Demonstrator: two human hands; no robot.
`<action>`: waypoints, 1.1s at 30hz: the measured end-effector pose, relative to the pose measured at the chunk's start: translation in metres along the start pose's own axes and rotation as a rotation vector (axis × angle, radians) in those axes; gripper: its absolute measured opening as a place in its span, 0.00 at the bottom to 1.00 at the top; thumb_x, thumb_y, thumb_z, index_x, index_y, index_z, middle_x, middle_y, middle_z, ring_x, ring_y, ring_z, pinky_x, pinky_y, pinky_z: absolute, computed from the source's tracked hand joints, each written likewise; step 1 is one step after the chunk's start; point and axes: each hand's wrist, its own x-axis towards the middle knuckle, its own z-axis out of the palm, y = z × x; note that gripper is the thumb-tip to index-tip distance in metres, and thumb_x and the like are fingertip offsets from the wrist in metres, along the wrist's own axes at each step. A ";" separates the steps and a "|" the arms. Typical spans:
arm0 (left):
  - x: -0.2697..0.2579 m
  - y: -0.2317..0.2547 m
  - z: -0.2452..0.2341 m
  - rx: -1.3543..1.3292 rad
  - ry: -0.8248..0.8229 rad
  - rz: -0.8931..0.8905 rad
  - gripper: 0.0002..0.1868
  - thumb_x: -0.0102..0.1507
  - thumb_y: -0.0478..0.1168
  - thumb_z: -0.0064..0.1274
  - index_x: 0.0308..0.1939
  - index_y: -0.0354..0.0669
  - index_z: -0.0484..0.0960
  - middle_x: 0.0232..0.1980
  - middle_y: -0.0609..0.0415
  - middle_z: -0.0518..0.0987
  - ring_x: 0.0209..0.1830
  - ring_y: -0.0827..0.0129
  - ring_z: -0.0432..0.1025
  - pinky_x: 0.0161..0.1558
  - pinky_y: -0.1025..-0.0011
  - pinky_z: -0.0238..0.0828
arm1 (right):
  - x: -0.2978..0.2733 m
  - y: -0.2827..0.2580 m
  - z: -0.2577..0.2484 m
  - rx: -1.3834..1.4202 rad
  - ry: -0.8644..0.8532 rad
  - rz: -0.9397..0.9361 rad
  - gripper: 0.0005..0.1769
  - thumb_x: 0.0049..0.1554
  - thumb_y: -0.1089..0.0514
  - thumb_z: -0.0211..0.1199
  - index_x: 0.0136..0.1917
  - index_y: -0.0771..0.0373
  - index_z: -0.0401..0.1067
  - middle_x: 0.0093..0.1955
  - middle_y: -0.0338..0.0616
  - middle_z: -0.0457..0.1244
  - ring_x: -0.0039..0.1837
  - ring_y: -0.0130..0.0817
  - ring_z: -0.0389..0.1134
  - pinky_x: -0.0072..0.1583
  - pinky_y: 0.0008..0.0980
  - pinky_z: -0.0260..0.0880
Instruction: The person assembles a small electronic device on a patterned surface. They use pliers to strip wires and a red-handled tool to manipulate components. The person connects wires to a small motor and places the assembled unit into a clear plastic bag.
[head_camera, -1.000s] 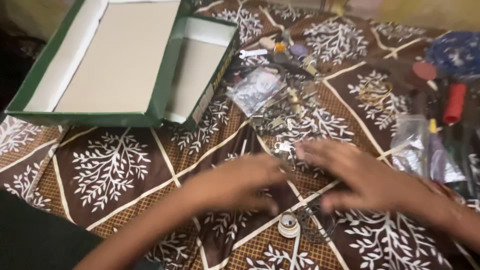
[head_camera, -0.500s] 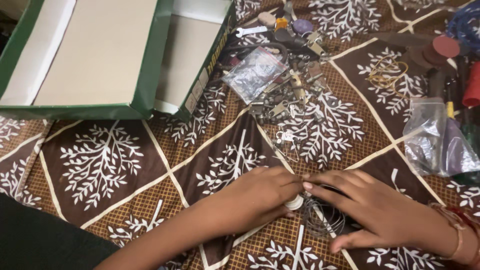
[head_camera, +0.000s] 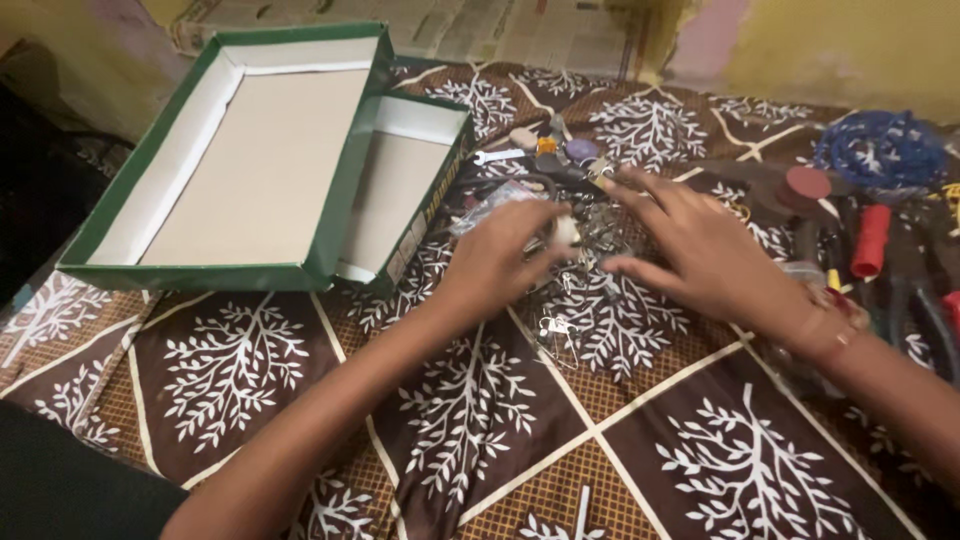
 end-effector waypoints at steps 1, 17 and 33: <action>0.007 -0.012 0.005 0.011 0.011 -0.030 0.22 0.62 0.43 0.64 0.57 0.39 0.80 0.50 0.48 0.82 0.49 0.59 0.77 0.50 0.62 0.75 | 0.008 0.007 0.007 0.054 -0.013 0.063 0.45 0.58 0.30 0.53 0.79 0.58 0.55 0.79 0.62 0.50 0.73 0.61 0.57 0.69 0.58 0.60; 0.009 -0.065 0.040 0.252 0.147 -0.112 0.21 0.65 0.43 0.60 0.57 0.35 0.78 0.56 0.42 0.80 0.57 0.51 0.73 0.57 0.57 0.69 | -0.010 0.005 0.060 -0.081 0.072 -0.236 0.21 0.57 0.47 0.60 0.63 0.46 0.72 0.79 0.42 0.55 0.80 0.40 0.51 0.77 0.63 0.45; 0.004 -0.043 0.049 0.169 -0.116 -0.011 0.08 0.63 0.34 0.48 0.43 0.38 0.81 0.44 0.46 0.81 0.49 0.53 0.75 0.51 0.57 0.69 | -0.009 0.018 0.058 -0.018 0.077 -0.071 0.16 0.61 0.48 0.55 0.56 0.57 0.76 0.79 0.55 0.51 0.78 0.54 0.51 0.74 0.62 0.43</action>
